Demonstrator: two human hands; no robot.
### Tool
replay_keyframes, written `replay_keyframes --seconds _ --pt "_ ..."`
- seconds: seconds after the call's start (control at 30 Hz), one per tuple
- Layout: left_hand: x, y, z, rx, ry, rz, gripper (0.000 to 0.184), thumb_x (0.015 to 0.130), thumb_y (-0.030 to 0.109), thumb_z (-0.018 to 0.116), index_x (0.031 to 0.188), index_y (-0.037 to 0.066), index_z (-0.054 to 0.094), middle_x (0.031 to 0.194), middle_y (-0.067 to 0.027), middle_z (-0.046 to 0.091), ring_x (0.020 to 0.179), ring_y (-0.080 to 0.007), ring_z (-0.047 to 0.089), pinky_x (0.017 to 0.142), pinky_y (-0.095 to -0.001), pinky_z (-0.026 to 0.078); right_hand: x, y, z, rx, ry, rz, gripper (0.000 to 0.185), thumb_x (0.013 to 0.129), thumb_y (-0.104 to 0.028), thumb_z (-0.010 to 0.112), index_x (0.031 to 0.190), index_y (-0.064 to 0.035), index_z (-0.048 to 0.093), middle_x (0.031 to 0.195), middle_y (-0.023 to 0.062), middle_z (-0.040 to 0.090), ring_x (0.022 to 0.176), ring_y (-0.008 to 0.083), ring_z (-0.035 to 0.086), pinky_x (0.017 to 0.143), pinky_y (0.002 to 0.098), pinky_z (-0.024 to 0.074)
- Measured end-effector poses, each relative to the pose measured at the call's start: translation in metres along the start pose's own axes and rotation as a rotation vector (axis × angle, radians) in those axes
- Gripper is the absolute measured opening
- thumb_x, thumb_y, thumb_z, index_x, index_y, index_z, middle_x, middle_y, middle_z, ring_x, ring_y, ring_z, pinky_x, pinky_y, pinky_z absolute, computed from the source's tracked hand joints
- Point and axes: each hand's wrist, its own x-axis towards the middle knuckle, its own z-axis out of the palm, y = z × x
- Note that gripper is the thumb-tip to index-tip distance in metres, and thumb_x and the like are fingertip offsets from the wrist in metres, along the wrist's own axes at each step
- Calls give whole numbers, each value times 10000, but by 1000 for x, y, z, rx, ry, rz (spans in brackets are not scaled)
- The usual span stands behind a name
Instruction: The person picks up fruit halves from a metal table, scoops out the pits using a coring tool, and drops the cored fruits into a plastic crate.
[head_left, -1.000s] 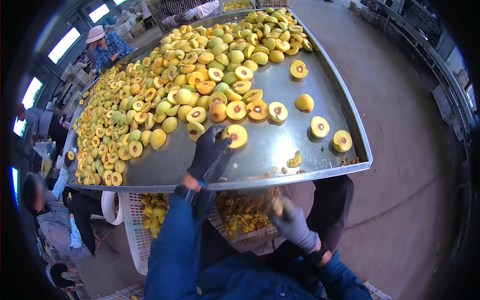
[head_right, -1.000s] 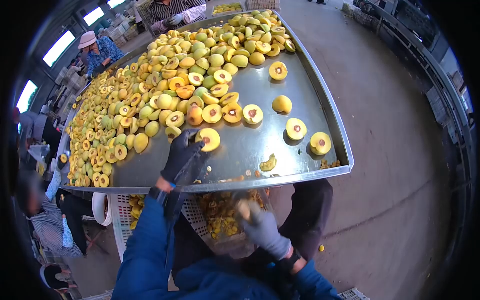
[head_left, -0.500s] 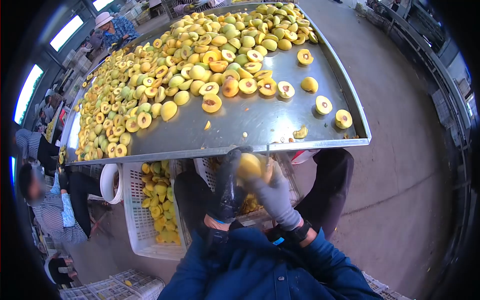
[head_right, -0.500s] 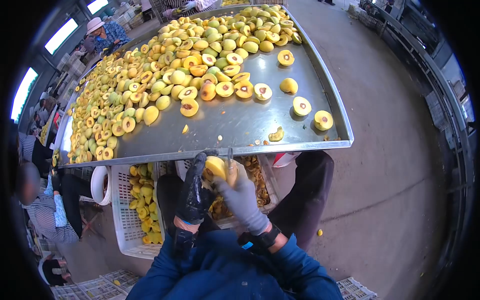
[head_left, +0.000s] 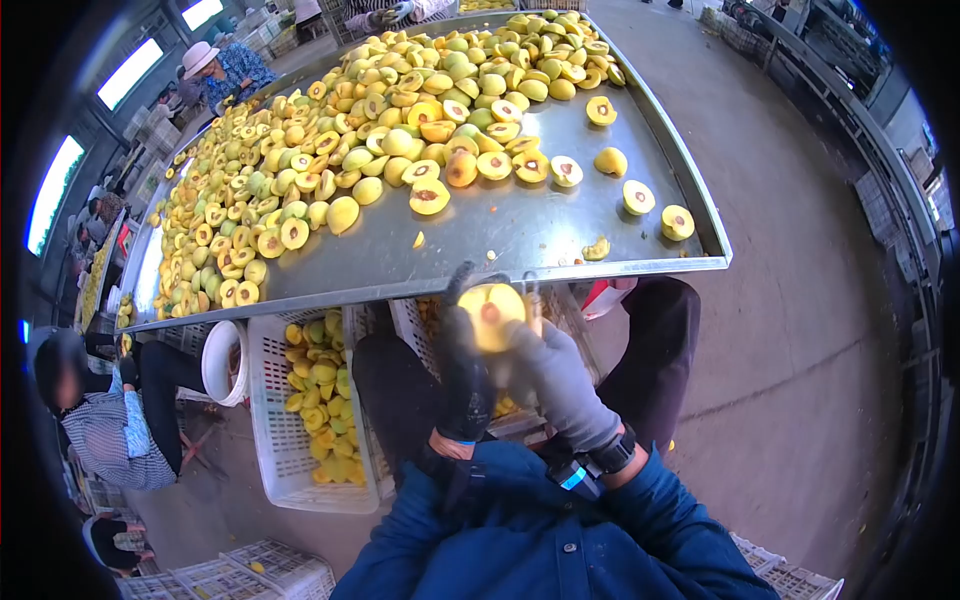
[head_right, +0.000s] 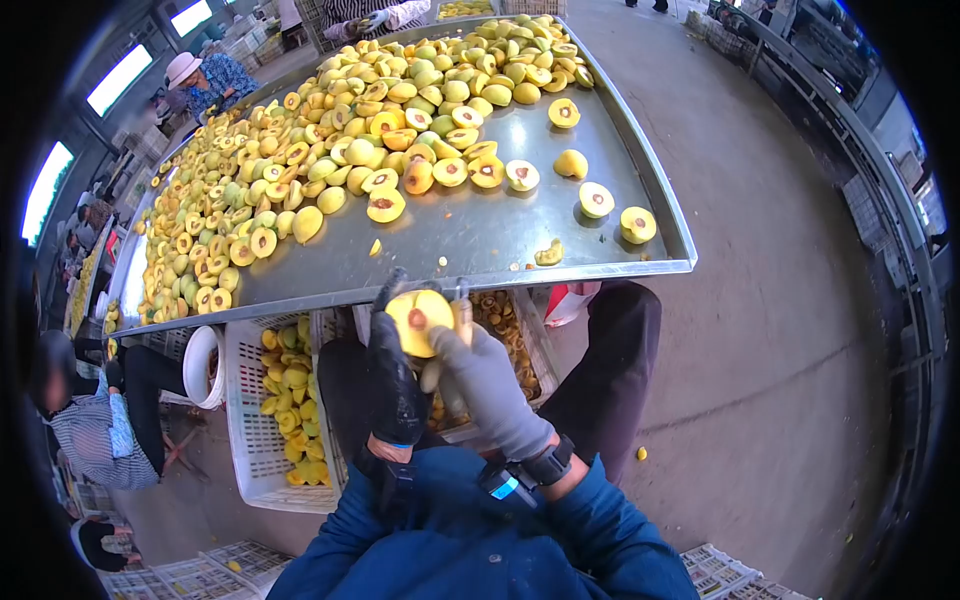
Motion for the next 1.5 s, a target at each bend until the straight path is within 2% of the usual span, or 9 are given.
replay_keyframes --seconds 0.13,0.27,0.37,0.97,1.13,1.23,1.33,1.43,1.5 --pt "0 11 -5 -133 80 -3 602 1019 466 374 1372 -19 437 1177 -138 584 1041 -215 583 925 -341 478 -10 26 -13 -790 118 -551 325 883 -344 661 1028 -87 524 663 190 591 628 343 640 533 452 471" --pt "-10 29 -3 38 24 59 632 1016 498 349 1353 -26 457 1104 -131 612 987 -220 594 910 -335 483 -28 8 3 -1290 133 -828 233 846 -236 693 933 -106 520 615 127 585 573 320 631 494 429 468" --pt "-12 36 2 106 34 99 665 1017 536 301 1302 -30 502 1062 -127 630 981 -221 597 914 -343 476 -31 9 4 -1251 143 -684 220 850 -214 682 895 -93 504 600 113 580 537 315 620 478 422 464" --pt "-16 39 1 594 116 229 629 1034 506 277 1153 -28 587 1066 -122 639 961 -212 614 873 -332 498 -26 11 -7 -1250 -11 -670 217 900 -202 598 921 -34 462 560 161 574 516 360 608 453 465 458" --pt "-12 32 -9 376 20 191 586 1037 463 294 1104 -32 601 1016 -137 661 907 -230 643 843 -345 528 -27 2 -15 -1021 -208 -425 269 864 -243 654 947 -32 508 739 220 632 690 416 635 591 498 474" --pt "-9 37 -16 378 -61 135 565 1043 431 291 1069 -26 623 993 -133 679 878 -219 657 830 -331 529 -36 -20 -18 -488 -413 -21 268 856 -230 673 946 -18 536 761 219 634 757 416 632 631 478 479" --pt "-9 46 -14 487 -131 111 514 1060 351 296 1043 -16 656 962 -114 706 861 -186 674 828 -300 520 -38 -11 -22 -765 -326 -258 268 877 -240 653 961 -7 548 768 232 633 760 380 645 628 445 484" --pt "-9 48 -11 591 -236 117 454 1061 291 332 1008 -8 670 950 -106 709 853 -175 673 816 -298 522 -36 -19 -22 -1312 -243 -180 257 885 -234 639 987 -9 569 781 241 630 775 372 645 642 422 482" --pt "-3 47 -9 526 -297 138 421 1058 266 359 985 3 679 943 -96 711 841 -172 675 808 -296 523 -34 -7 -26 -1159 -252 -296 226 892 -219 622 976 -17 565 714 200 626 698 373 643 605 444 490"
